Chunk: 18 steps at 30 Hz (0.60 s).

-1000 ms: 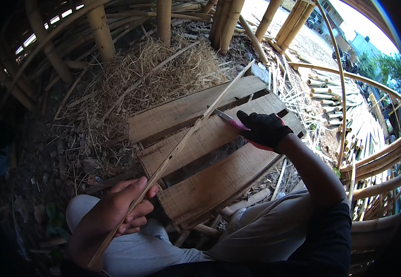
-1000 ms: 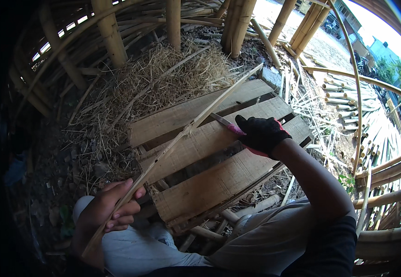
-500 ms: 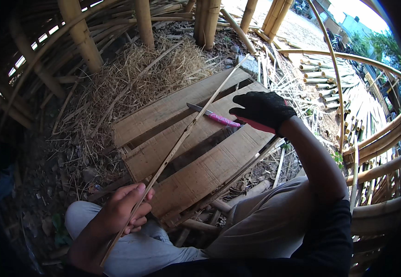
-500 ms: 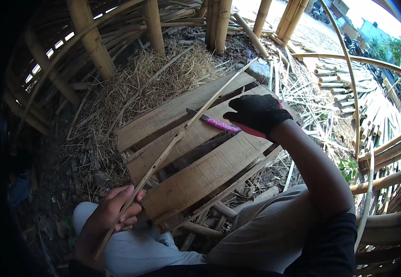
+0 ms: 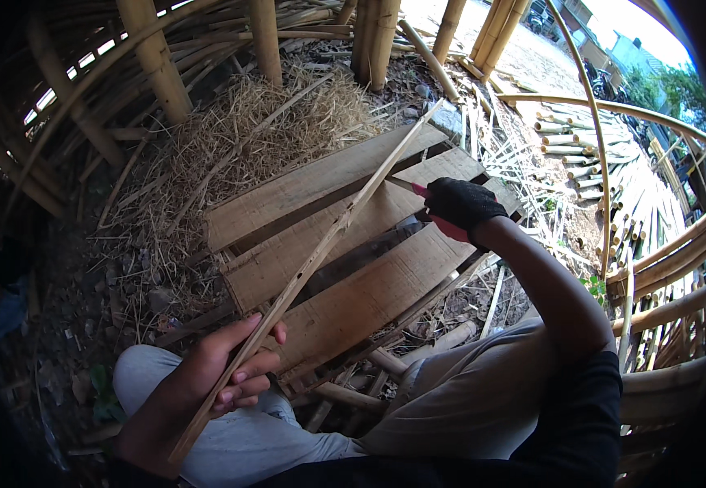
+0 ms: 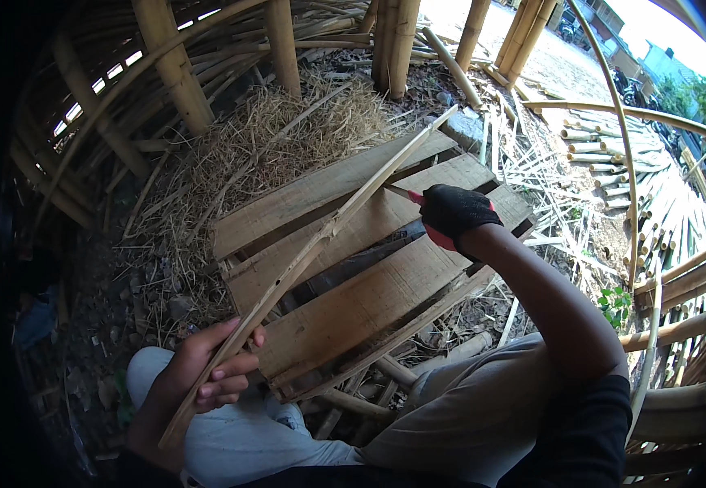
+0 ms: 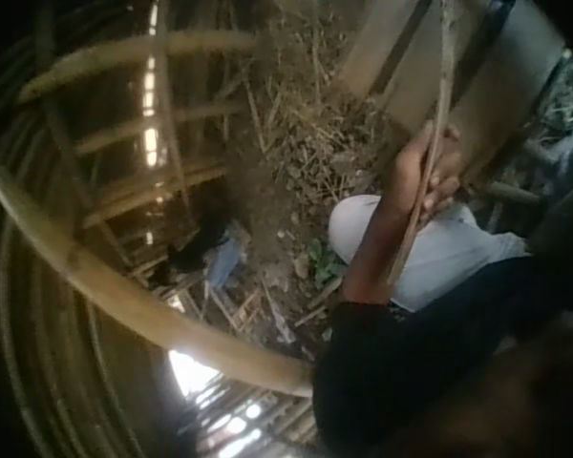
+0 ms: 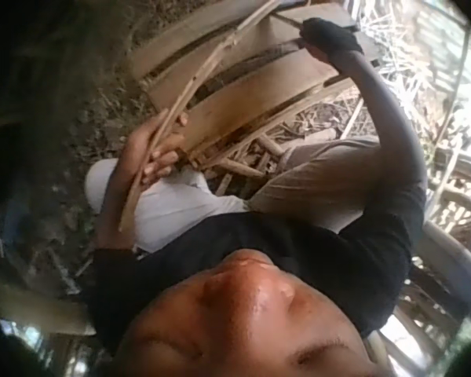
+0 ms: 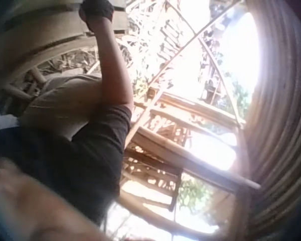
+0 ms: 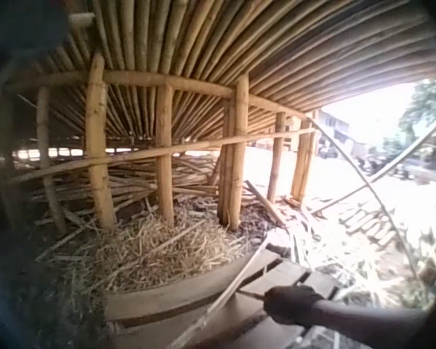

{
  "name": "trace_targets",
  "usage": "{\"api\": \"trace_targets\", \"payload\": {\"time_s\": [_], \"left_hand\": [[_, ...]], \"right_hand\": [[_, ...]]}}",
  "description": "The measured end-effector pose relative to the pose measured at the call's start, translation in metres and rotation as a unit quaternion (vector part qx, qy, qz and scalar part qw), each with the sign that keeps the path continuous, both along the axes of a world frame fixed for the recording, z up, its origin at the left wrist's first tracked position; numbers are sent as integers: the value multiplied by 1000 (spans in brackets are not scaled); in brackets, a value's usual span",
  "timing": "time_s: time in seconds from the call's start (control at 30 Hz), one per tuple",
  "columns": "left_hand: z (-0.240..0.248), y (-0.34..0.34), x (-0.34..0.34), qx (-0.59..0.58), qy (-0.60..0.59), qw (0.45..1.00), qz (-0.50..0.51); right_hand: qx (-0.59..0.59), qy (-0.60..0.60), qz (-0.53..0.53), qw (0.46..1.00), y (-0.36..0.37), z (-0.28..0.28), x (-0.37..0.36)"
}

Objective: Shaving and smoothing a thin strip of bamboo using a utility knife.

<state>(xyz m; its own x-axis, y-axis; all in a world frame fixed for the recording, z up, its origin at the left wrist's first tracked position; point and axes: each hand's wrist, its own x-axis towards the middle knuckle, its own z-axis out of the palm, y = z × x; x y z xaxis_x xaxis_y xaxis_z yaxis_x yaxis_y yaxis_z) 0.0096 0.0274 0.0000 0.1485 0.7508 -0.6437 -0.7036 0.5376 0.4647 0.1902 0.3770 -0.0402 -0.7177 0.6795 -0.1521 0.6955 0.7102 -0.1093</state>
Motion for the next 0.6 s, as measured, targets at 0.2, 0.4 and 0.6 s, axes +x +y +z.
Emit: {"api": "trace_targets", "payload": {"time_s": [0.2,0.4,0.6], "left_hand": [[4,0,0,31,62,997,-41],[10,-5,-4,20,39,999,-15],[0,3,-13,18,9,999,-26]], "right_hand": [[23,203,92,975,39,2,36],[99,142,16,985,-7,36,19],[198,75,-45,976,-25,70,33]]}}
